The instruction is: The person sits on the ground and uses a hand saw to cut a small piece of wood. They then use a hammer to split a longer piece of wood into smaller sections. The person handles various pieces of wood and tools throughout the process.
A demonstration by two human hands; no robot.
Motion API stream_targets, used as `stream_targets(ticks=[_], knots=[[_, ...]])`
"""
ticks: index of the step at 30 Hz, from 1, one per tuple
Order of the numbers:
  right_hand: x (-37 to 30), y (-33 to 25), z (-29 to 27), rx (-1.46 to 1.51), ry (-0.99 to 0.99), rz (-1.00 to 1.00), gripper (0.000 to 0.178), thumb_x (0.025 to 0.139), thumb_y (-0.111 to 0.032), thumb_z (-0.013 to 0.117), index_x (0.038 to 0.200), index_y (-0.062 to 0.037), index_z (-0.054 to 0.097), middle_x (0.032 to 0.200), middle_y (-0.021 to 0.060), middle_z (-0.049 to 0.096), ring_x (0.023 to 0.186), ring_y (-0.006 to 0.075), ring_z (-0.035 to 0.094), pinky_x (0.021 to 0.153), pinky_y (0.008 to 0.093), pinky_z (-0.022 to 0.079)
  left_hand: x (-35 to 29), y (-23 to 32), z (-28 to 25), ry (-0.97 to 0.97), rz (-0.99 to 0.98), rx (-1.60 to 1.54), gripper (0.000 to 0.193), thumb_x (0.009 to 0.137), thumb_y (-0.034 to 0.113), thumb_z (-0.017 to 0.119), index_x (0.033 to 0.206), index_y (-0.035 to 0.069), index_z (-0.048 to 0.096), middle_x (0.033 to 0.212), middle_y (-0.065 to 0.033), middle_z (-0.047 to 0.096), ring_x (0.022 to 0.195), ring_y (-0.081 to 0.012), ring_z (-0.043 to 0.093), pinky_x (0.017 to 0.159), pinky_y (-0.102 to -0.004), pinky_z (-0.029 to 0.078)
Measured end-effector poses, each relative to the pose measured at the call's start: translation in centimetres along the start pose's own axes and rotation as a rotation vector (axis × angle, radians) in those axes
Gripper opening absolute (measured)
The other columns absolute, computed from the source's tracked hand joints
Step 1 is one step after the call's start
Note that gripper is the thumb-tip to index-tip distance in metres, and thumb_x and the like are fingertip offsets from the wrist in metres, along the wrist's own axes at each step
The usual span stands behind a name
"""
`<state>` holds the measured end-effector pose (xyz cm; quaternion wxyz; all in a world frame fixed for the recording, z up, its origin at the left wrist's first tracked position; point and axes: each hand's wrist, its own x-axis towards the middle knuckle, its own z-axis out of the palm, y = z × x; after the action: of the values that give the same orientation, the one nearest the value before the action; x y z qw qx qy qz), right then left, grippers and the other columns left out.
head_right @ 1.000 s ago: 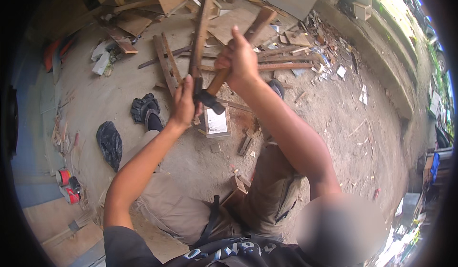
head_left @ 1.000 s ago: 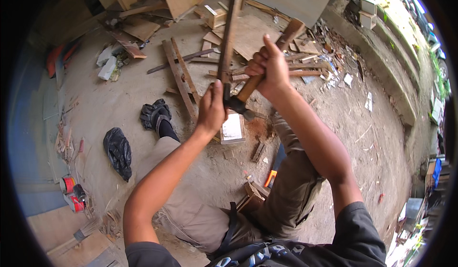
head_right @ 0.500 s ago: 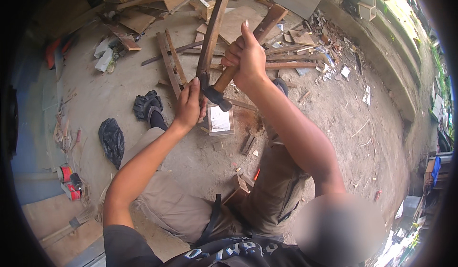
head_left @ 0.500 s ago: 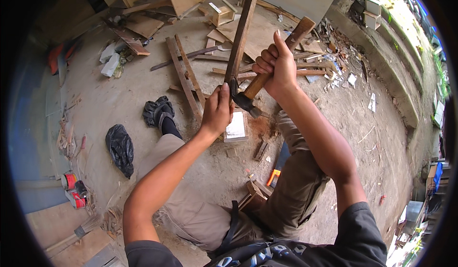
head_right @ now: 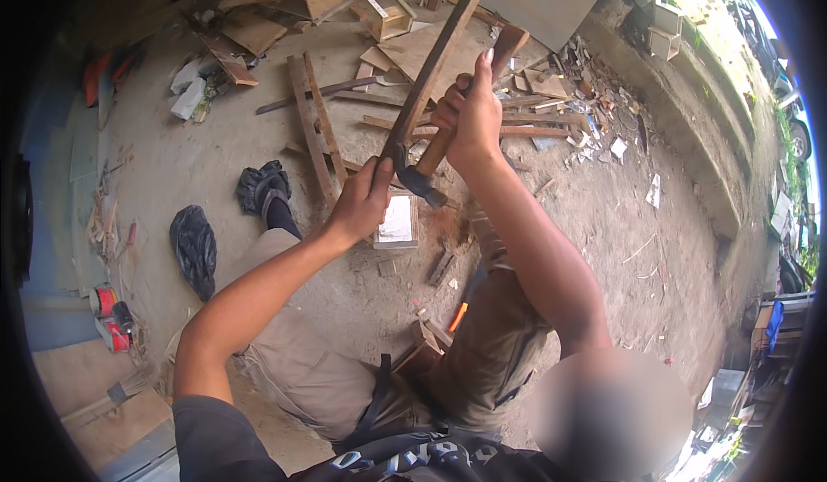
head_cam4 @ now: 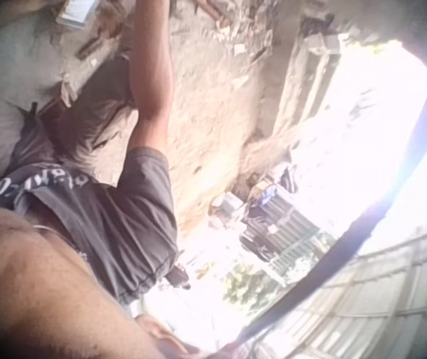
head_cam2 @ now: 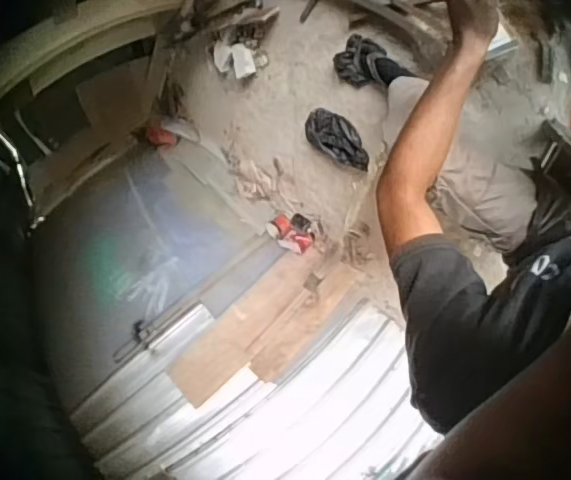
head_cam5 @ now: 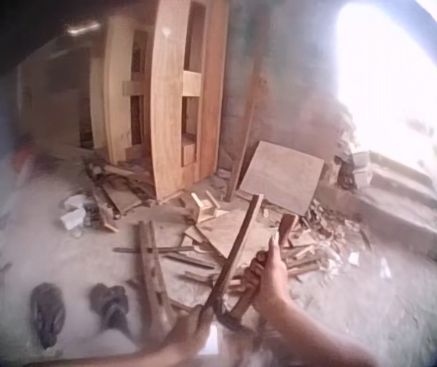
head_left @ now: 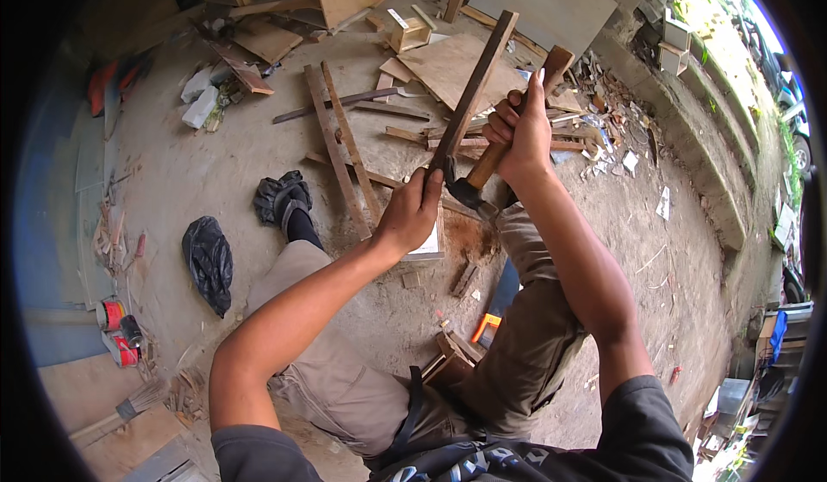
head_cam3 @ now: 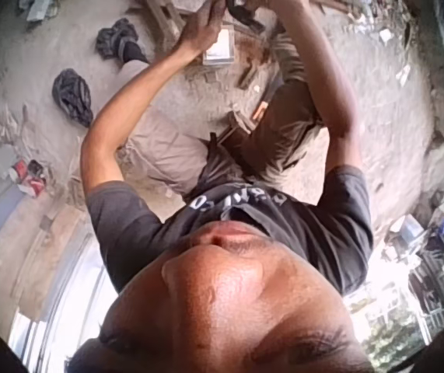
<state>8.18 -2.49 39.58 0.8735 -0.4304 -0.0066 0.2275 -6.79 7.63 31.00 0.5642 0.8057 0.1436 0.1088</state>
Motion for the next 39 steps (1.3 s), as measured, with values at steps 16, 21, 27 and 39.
stream_targets(ticks=[16, 21, 27, 39], knots=[[0.6, -0.3, 0.1, -0.069, -0.014, 0.045, 0.051, 0.095, -0.061, 0.047, 0.077, -0.0142, 0.035, 0.056, -0.0062, 0.023, 0.045, 0.0081, 0.022, 0.043, 0.0253, 0.023, 0.2, 0.5, -2.3, -0.011, 0.112, 0.198, 0.059, 0.1, 0.052, 0.04, 0.093, -0.004, 0.055, 0.056, -0.0184, 0.058, 0.058, -0.0289, 0.065, 0.053, -0.0436, 0.046], [0.8, -0.6, -0.1, -0.087, -0.046, 0.055, 0.051, 0.095, -0.061, 0.046, 0.077, -0.0144, 0.035, 0.057, -0.006, 0.023, 0.045, 0.0081, 0.022, 0.043, 0.0253, 0.024, 0.2, 0.5, -2.4, -0.008, 0.133, 0.218, 0.062, 0.1, 0.055, 0.039, 0.093, -0.004, 0.056, 0.056, -0.0153, 0.058, 0.057, -0.024, 0.063, 0.052, -0.042, 0.046], [1.2, -1.1, -0.7, -0.026, -0.02, 0.151, 0.052, 0.095, -0.062, 0.044, 0.072, -0.0171, 0.033, 0.057, -0.0056, 0.023, 0.045, 0.0084, 0.022, 0.043, 0.0252, 0.023, -0.5, 1.6, -3.0, -0.047, 0.174, 0.332, 0.055, 0.1, 0.048, 0.043, 0.098, -0.005, 0.057, 0.064, -0.0195, 0.061, 0.065, -0.0297, 0.065, 0.062, -0.0414, 0.048], [-3.5, 1.8, 2.1, -0.163, -0.19, -0.164, 0.057, 0.094, -0.062, 0.051, 0.065, -0.0167, 0.031, 0.052, -0.0048, 0.031, 0.042, 0.0072, 0.028, 0.04, 0.0255, 0.023, 1.0, 1.8, -2.9, 0.035, -0.265, -0.328, 0.053, 0.103, 0.054, 0.03, 0.098, 0.006, 0.052, 0.059, -0.0013, 0.047, 0.039, -0.0095, 0.043, 0.037, -0.0249, 0.035]])
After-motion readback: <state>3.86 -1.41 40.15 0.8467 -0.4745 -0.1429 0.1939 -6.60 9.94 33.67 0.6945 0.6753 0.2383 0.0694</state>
